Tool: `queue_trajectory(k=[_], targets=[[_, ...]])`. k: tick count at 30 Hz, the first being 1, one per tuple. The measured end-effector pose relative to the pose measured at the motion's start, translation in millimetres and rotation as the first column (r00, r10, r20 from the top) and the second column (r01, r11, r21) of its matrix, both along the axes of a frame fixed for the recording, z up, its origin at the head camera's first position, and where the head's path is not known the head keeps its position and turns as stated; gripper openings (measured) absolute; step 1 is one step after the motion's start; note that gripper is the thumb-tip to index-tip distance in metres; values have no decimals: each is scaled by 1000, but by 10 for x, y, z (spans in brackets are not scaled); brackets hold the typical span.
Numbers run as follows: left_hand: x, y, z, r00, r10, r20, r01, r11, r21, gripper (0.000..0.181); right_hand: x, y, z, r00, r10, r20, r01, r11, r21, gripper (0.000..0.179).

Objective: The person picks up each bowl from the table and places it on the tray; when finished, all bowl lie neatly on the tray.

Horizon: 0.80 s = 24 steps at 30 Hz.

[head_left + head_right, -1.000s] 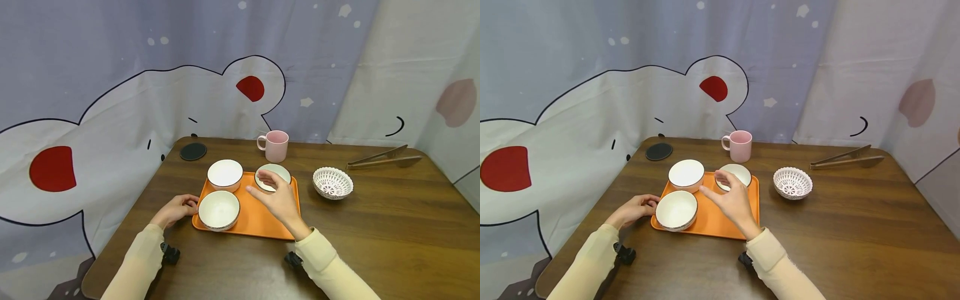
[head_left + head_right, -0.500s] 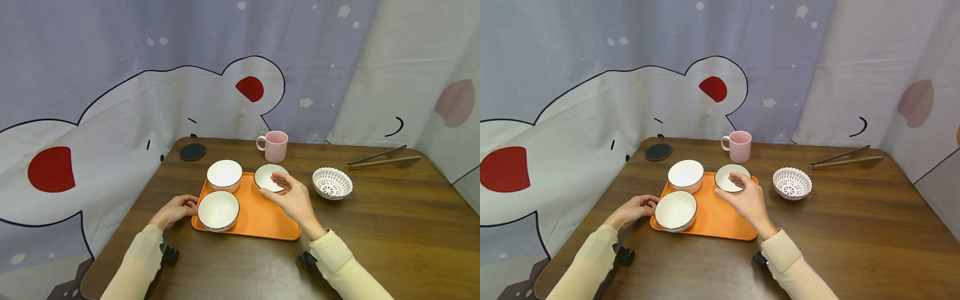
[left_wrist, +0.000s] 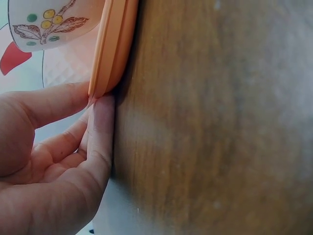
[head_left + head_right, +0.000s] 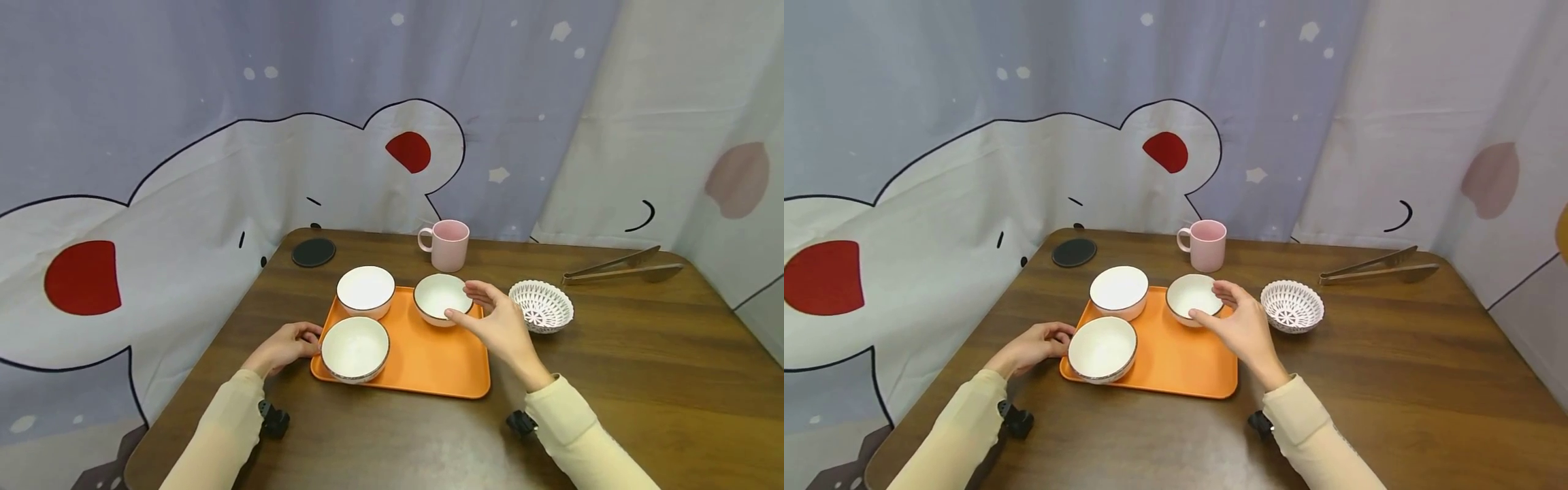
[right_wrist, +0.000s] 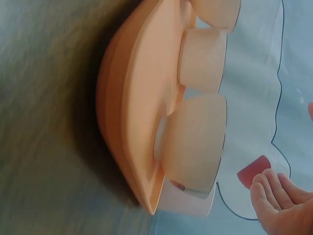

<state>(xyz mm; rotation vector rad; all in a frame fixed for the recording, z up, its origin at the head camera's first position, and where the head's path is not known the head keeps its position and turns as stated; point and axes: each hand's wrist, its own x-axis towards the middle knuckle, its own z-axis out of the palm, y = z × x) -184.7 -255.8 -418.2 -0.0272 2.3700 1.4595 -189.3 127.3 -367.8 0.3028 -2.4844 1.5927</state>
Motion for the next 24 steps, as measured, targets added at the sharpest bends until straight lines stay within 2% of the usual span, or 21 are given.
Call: queue_trajectory(k=[7, 14, 18, 24], targets=[[-1, 4, -8, 1000, 11, 5, -11, 1000, 17, 42, -43, 155, 27, 1000, -20, -12, 21, 996, 89, 70], [1, 7, -12, 999, 34, 6, -34, 999, -8, 43, -119, 365, -29, 999, -24, -29, 29, 985, 168, 74], [3, 3, -15, 1000, 31, 1, -31, 999, -12, 43, -160, 467, -66, 997, -50, -59, 61, 977, 204, 77], [12, 11, 4, 1000, 12, -11, -12, 1000, -6, 44, -188, 635, -61, 994, -92, -53, 103, 954, 280, 85]])
